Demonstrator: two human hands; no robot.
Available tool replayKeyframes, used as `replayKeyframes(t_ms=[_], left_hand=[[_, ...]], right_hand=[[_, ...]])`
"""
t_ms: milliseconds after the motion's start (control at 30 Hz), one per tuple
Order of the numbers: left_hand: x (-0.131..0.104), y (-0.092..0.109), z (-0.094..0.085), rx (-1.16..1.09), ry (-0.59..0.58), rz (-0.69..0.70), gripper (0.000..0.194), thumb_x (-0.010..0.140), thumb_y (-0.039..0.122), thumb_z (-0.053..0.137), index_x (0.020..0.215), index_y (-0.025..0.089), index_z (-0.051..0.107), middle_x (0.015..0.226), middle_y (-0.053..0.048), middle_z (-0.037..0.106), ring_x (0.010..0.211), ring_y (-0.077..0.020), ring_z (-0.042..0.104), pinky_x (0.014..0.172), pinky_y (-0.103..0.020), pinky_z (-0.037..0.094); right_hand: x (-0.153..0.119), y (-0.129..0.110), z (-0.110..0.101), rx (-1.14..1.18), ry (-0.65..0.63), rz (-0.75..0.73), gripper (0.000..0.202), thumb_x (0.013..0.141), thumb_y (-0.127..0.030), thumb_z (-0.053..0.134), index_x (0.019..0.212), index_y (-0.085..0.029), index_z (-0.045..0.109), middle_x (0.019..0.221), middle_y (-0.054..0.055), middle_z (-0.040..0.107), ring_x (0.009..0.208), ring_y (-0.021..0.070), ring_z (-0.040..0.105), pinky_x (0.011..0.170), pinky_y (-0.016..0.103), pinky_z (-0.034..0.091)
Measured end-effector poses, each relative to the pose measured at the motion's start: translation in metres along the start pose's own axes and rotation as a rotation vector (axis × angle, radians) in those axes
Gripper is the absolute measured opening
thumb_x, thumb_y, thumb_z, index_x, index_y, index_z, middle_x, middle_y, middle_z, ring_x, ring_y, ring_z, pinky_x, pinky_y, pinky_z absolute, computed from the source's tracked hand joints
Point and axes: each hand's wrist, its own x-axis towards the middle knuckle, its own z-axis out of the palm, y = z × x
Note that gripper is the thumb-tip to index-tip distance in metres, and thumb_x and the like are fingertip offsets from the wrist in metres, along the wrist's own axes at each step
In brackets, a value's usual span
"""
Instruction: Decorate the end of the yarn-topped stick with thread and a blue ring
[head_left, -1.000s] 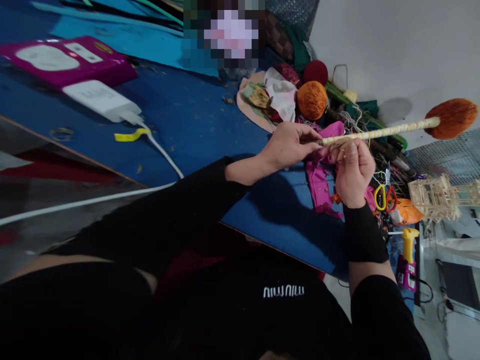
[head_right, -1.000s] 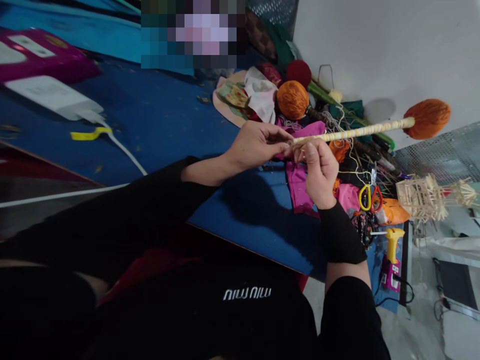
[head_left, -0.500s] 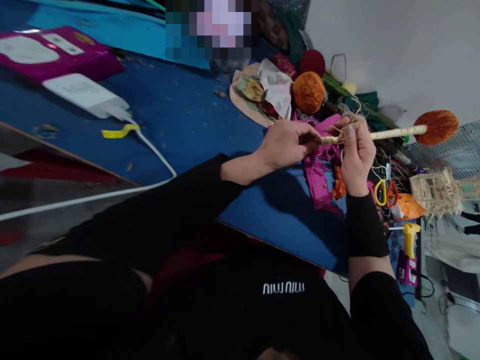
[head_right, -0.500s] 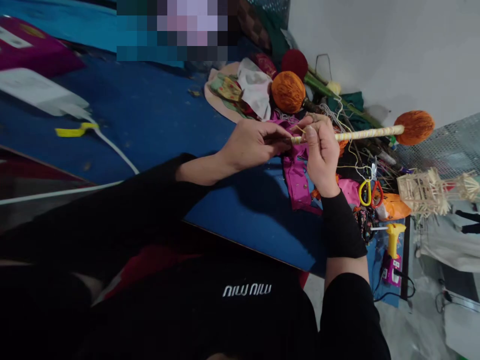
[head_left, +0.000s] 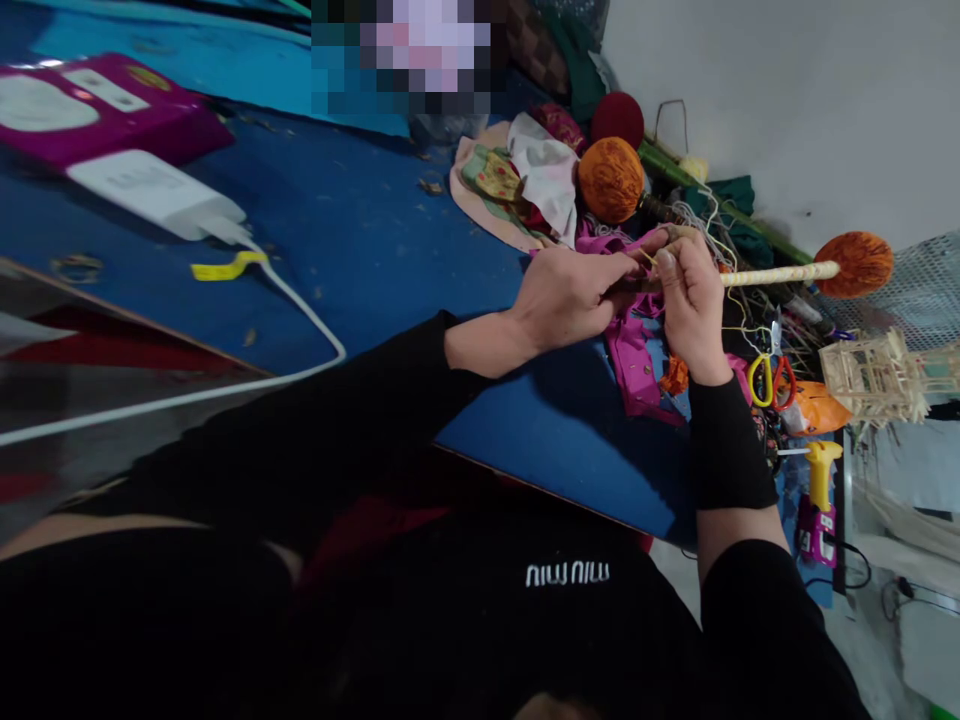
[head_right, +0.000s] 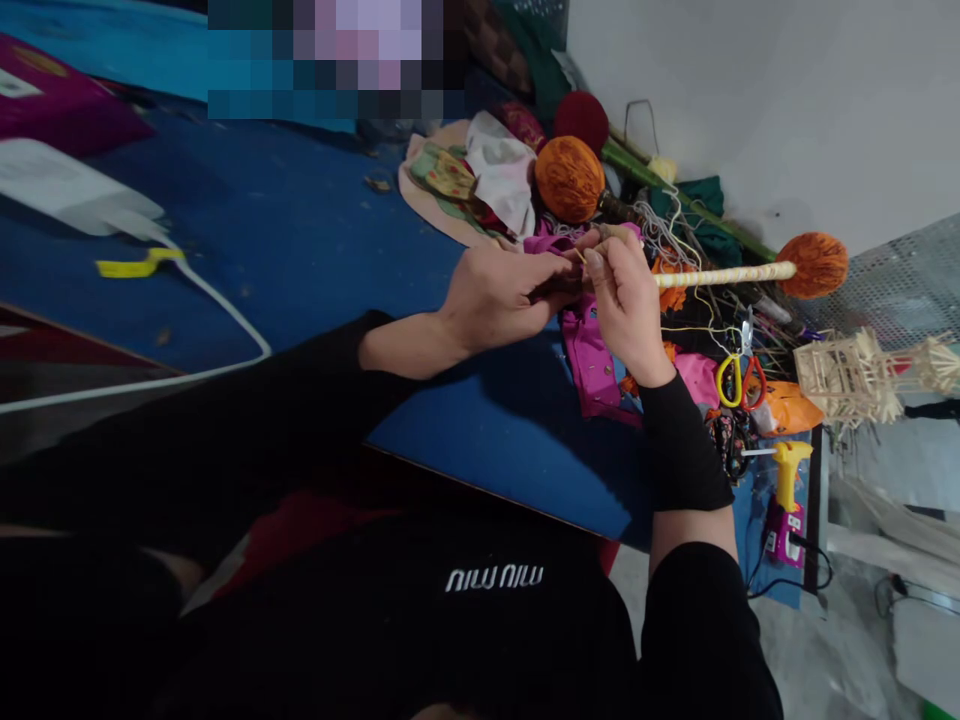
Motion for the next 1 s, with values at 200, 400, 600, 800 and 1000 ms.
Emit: replayKeyframes(t_ms=[200, 400, 600, 800, 1000], left_hand=[[0.002, -0.004, -0.008, -0.042, 0.052, 0.032, 0.027, 0.094, 0.034, 0.061, 0.097, 0.022, 0.085, 0.085, -0.005, 0.083, 0.074, -0.0211, 0.076, 0.061, -0.032, 0.044], [0.013, -0.011, -0.026, -0.293, 0.018, -0.199, 0.024, 0.085, 0.035, 0.071, 0.104, 0.026, 0.085, 0.087, 0.000, 0.083, 0.072, -0.0173, 0.071, 0.064, -0.032, 0.050], [0.022, -0.027, -0.046, -0.404, -0.024, -0.268, 0.031, 0.083, 0.039, 0.070, 0.103, 0.018, 0.082, 0.092, 0.000, 0.083, 0.079, -0.0129, 0.072, 0.071, -0.032, 0.053], [0.023, -0.036, -0.061, -0.406, -0.164, -0.204, 0.037, 0.081, 0.045, 0.069, 0.099, 0.016, 0.082, 0.081, 0.004, 0.080, 0.076, -0.0103, 0.071, 0.068, -0.032, 0.050], [0.023, -0.032, -0.074, -0.511, -0.221, -0.251, 0.026, 0.075, 0.039, 0.076, 0.093, 0.022, 0.084, 0.076, 0.010, 0.078, 0.076, -0.0092, 0.073, 0.071, -0.017, 0.058]], right_hand=[[0.004, -0.010, -0.014, 0.167, 0.080, 0.091, 0.037, 0.097, -0.056, 0.061, 0.078, -0.024, 0.063, 0.100, 0.001, 0.066, 0.096, 0.0152, 0.067, 0.087, 0.036, 0.061], [-0.007, -0.006, -0.113, 0.266, 0.011, 0.287, 0.031, 0.081, -0.041, 0.080, 0.065, -0.021, 0.063, 0.078, 0.000, 0.065, 0.045, 0.0032, 0.041, 0.045, 0.027, 0.030], [-0.038, 0.008, -0.199, -0.059, 0.571, 0.325, 0.031, 0.079, 0.002, 0.058, 0.057, -0.020, 0.059, 0.072, 0.000, 0.064, 0.040, 0.0035, 0.034, 0.047, 0.031, 0.017], [-0.035, 0.030, -0.212, -0.114, 1.076, 0.233, 0.035, 0.093, -0.004, 0.052, 0.063, -0.021, 0.056, 0.054, -0.008, 0.045, 0.040, 0.0069, 0.026, 0.047, 0.027, 0.020], [-0.047, 0.055, -0.223, 0.065, 0.896, 0.244, 0.038, 0.095, -0.008, 0.049, 0.060, -0.023, 0.051, 0.061, -0.006, 0.052, 0.059, 0.0076, 0.050, 0.068, 0.024, 0.045]])
